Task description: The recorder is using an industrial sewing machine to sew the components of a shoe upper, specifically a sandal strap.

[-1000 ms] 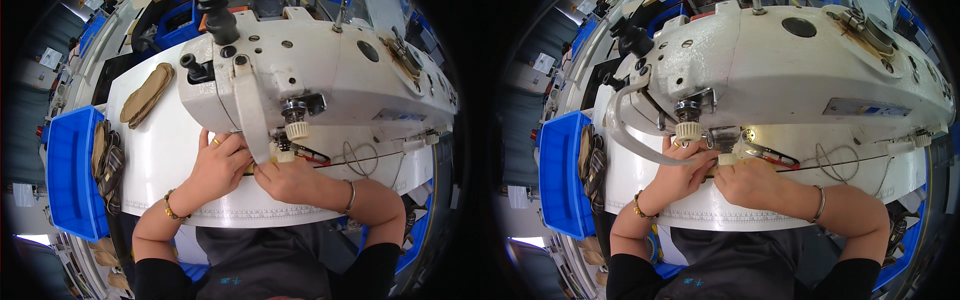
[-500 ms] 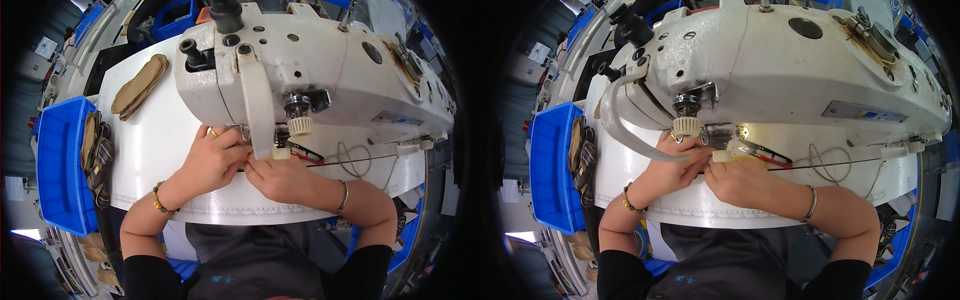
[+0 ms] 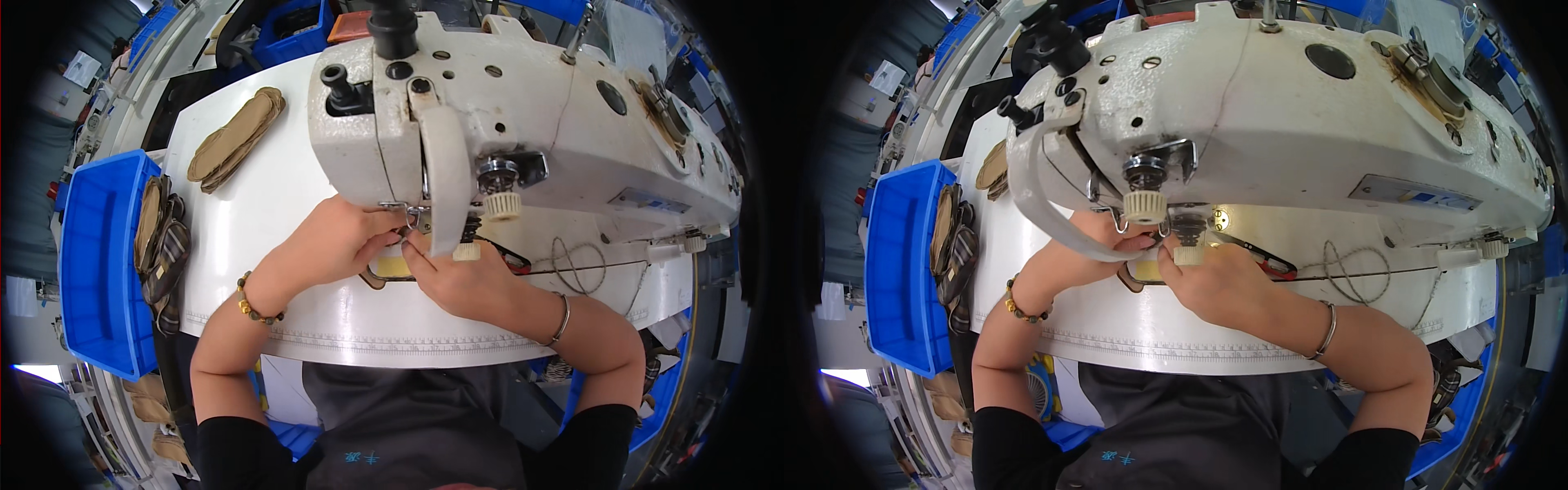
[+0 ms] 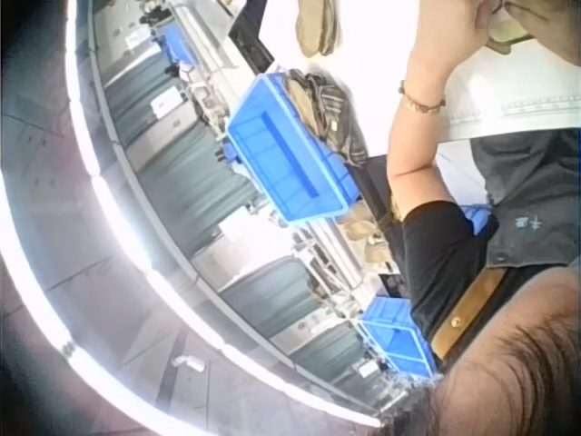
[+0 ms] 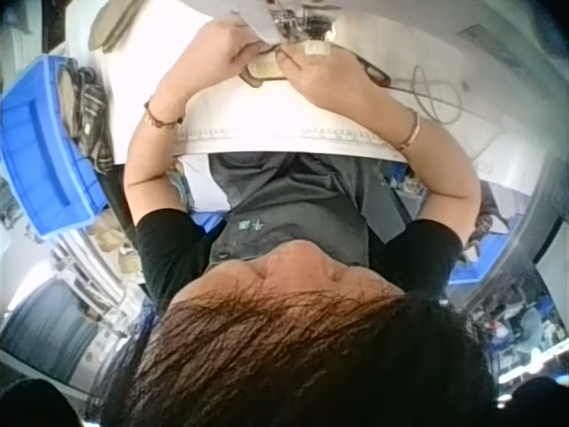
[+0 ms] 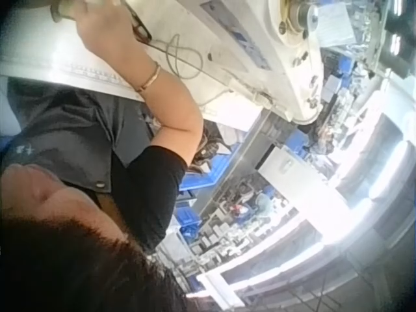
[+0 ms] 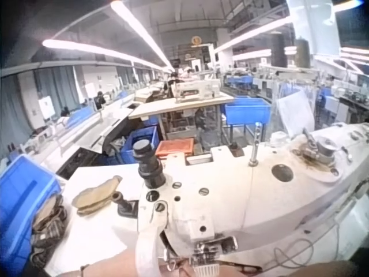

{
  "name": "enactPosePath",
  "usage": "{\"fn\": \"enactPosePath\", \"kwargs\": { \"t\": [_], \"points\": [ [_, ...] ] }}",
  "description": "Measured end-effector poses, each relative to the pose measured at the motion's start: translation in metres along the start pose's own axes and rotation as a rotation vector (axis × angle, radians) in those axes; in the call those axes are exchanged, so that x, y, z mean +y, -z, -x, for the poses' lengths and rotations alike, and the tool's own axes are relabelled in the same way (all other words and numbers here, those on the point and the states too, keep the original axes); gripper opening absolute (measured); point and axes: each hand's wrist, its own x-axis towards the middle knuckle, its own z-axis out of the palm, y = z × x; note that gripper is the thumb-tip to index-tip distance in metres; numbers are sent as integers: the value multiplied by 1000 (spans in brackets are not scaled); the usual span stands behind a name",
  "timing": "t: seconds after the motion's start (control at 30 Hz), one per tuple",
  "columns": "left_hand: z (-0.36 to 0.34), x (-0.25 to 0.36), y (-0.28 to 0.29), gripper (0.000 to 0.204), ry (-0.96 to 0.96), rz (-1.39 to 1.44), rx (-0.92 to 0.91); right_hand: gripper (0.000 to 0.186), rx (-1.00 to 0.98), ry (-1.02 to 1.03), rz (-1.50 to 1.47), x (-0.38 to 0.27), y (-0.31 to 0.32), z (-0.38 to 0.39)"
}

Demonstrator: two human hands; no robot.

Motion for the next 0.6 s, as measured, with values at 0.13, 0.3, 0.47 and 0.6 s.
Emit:
{"fn": "enactPosePath", "kwargs": {
  "t": [0.13,0.3,0.47,0.6],
  "points": [
    [6,-8,-1,21,18,134,36,36,-93,9,88,-3,-3,7],
    [4,-4,-5,22,-78,-71,26,32,-44,15,49,-2,-5,9],
    [6,0,-3,24,-146,-224,47,41,56,51,-77,1,-8,5],
    [7,4,-2,25,-142,-294,47,40,36,53,-60,0,-3,3]
  ]
}}
